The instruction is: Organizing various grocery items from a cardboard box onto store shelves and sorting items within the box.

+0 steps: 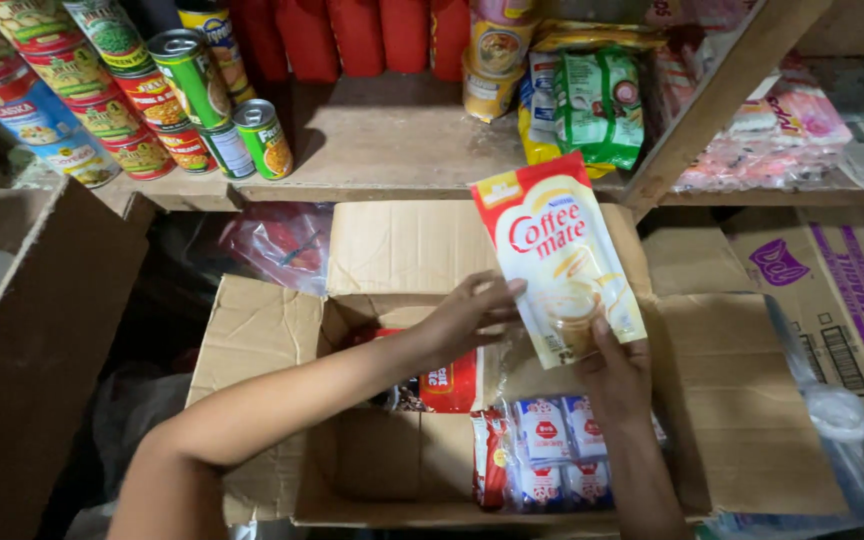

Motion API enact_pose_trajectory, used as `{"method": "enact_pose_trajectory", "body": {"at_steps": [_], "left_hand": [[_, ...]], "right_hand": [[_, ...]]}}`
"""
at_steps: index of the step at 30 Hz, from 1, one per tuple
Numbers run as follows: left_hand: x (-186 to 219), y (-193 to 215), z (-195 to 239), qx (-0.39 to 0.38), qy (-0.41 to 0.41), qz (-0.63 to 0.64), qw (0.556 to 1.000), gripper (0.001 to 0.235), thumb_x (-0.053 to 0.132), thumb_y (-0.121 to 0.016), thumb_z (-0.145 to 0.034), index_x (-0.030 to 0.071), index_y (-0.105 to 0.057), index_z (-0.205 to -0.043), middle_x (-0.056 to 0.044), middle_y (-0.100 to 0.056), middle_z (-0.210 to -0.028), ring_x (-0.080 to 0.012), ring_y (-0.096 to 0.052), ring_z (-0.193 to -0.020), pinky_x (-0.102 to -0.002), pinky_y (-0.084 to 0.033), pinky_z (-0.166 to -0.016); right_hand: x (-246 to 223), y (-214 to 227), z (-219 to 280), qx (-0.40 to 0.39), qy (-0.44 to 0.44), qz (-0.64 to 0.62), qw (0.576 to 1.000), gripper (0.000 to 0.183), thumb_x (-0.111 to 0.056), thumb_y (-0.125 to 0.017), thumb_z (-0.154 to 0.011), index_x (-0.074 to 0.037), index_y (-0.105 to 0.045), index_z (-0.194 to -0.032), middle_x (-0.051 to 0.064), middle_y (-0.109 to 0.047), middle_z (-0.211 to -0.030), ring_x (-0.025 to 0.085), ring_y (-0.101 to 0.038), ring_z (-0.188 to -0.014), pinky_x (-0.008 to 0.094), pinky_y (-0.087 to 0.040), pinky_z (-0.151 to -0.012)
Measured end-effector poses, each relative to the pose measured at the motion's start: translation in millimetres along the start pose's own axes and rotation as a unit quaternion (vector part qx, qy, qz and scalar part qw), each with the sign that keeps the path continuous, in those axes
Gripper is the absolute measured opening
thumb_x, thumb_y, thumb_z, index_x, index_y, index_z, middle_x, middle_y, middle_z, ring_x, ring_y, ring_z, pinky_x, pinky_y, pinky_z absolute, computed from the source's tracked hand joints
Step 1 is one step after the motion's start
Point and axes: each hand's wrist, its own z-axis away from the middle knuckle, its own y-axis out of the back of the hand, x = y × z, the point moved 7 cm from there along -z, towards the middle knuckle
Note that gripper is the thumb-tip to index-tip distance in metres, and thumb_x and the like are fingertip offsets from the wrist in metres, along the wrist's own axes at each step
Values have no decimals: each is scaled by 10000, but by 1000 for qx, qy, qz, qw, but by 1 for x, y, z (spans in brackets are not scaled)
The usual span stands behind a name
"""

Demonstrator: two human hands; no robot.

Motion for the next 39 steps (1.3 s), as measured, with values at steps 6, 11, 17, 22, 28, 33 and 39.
{"method": "enact_pose_trajectory", "body": {"at_steps": [6, 11, 17, 22, 28, 33, 39], "left_hand": [[54, -29, -82, -102, -219, 95, 966, 465, 104, -703, -933, 48, -514, -1354, -108, -717, -1122, -246, -680, -935, -385, -567, -728], [162, -7, -226, -12, -449, -40, 893, 464, 47, -774, -878, 11, -561, -1289, -131, -740, -1141, -210, -716, -979, -366, -614, -806], [255, -52, -288, 49, -471, -106, 875, 366, 106, -822, -810, -18, -683, -1125, -154, -770, -1028, -239, -732, -860, -387, -594, -740], [261, -68, -443, 90, -382, -52, 918, 388, 182, -880, -759, -83, -742, -1005, -159, -797, -936, -244, -732, -754, -382, -581, -682], [243, -87, -414, 105, -360, -169, 911, 444, 257, -853, -765, 3, -720, -1103, -111, -779, -940, -249, -689, -760, -420, -564, -695], [256, -86, -394, 166, -494, -324, 790, 414, 308, -839, -743, 52, -744, -1055, -157, -798, -973, -341, -766, -891, -452, -585, -779], [247, -110, -285, 244, -492, -483, 682, 486, 408, -753, -891, 5, -685, -1154, -263, -722, -1113, -433, -680, -1070, -497, -525, -936]], "right_hand": [[-16, 10, -3, 23, 6, 147, 989, 328, -187, -571, -980, -147, -560, -1306, -11, -683, -1176, 142, -682, -1110, 316, -590, -841], [-37, 38, 29, 25, 180, 479, 859, 323, -80, -651, -986, -38, -609, -1304, 90, -644, -1259, 188, -671, -1070, 319, -546, -859], [-7, 96, 48, 72, 88, 566, 817, 414, -1, -639, -868, -76, -650, -1275, 119, -730, -1069, 214, -735, -891, 340, -591, -706], [-10, 93, 44, 82, 75, 550, 828, 381, -9, -652, -879, -49, -645, -1258, 131, -736, -1097, 233, -741, -897, 357, -601, -719], [-14, 92, 40, 87, 39, 574, 813, 361, -14, -640, -869, -43, -644, -1228, 148, -737, -1077, 262, -755, -879, 374, -614, -705], [2, 103, 37, 62, 9, 564, 824, 346, -34, -656, -865, -52, -658, -1211, 141, -768, -1022, 256, -773, -852, 380, -618, -715], [5, 100, 39, 41, 32, 595, 802, 314, -72, -663, -890, -72, -663, -1204, 144, -767, -998, 266, -780, -843, 392, -627, -700]]}}
